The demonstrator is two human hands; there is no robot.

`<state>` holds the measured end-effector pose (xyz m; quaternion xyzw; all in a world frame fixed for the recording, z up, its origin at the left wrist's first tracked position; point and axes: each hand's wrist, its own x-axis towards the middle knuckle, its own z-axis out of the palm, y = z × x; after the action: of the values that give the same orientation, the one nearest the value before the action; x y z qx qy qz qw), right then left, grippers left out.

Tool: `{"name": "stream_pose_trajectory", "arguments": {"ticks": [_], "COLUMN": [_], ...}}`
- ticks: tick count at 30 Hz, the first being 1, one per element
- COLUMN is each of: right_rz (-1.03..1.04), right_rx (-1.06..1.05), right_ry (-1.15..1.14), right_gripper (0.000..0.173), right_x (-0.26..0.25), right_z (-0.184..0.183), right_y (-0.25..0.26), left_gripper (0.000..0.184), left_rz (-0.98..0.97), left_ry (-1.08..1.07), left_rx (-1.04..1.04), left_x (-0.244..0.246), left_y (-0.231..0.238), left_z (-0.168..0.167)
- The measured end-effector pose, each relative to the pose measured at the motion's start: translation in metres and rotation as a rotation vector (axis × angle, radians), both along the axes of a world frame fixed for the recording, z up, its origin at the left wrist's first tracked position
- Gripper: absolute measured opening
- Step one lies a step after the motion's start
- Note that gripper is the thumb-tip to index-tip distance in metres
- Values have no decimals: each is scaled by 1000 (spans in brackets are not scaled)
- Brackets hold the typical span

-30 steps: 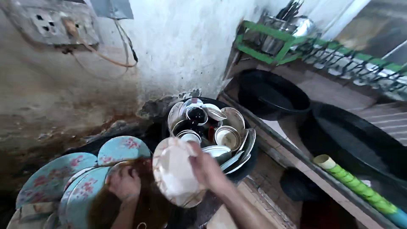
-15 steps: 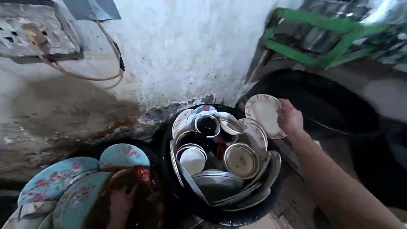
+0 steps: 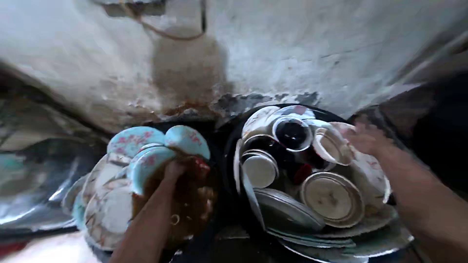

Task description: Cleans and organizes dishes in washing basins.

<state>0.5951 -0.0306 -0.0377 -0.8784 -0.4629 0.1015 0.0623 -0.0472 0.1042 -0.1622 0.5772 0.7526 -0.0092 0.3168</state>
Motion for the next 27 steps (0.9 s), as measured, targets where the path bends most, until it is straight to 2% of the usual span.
{"name": "stream_pose_trajectory", "arguments": {"ticks": [1,3,4,5,6,9,11,13,14,15,16,18,20,22,25,27], "right_rz": [4,-54,114,249,342,571,719,808,820,828,841,832,741,531,268,114], "right_rx": [-29,-306,1,251,358,434,412,263,184,142,161,257,358,433,579,451], "right_ry": [-42,-35,-101,-72,-16,106,179,301,359,412,461,498,425,378,324,351], "right_gripper": [69,62,57,52,49,37,29,35,49,61,63,39,23,26,29,31], "right_x": [-30,-103,-116,-132,-157,-260,-330,-392,-416,-433,-444,-445,-424,-388,-319,-280], "right_z": [15,71,58,49,50,56,46,35,28,21,13,5,19,43,58,60], "right_y": [3,19,6,1,0,2,4,10,15,20,24,23,7,-19,-46,-58], "left_gripper": [47,51,54,54,54,46,33,29,30,30,29,23,23,44,58,73], "left_rz": [-2,9,14,20,20,-8,-66,-224,-296,-349,-395,-492,-510,-399,-75,52], "left_ry": [-25,-69,-91,-117,-141,-187,-193,-131,-133,-185,-279,-454,-454,-293,-33,32], "left_rx": [-93,-194,-221,-242,-238,-70,106,265,354,445,556,734,742,612,525,408], "left_x": [-5,-18,-24,-29,-32,-31,-26,-21,-18,-14,-9,1,1,-26,-85,-112], "left_y": [-4,-17,-25,-32,-40,-55,-66,-78,-84,-89,-95,-100,-91,-67,-24,-6], "left_z": [-2,-12,-17,-17,-13,20,49,73,86,97,105,112,110,100,73,64]}}
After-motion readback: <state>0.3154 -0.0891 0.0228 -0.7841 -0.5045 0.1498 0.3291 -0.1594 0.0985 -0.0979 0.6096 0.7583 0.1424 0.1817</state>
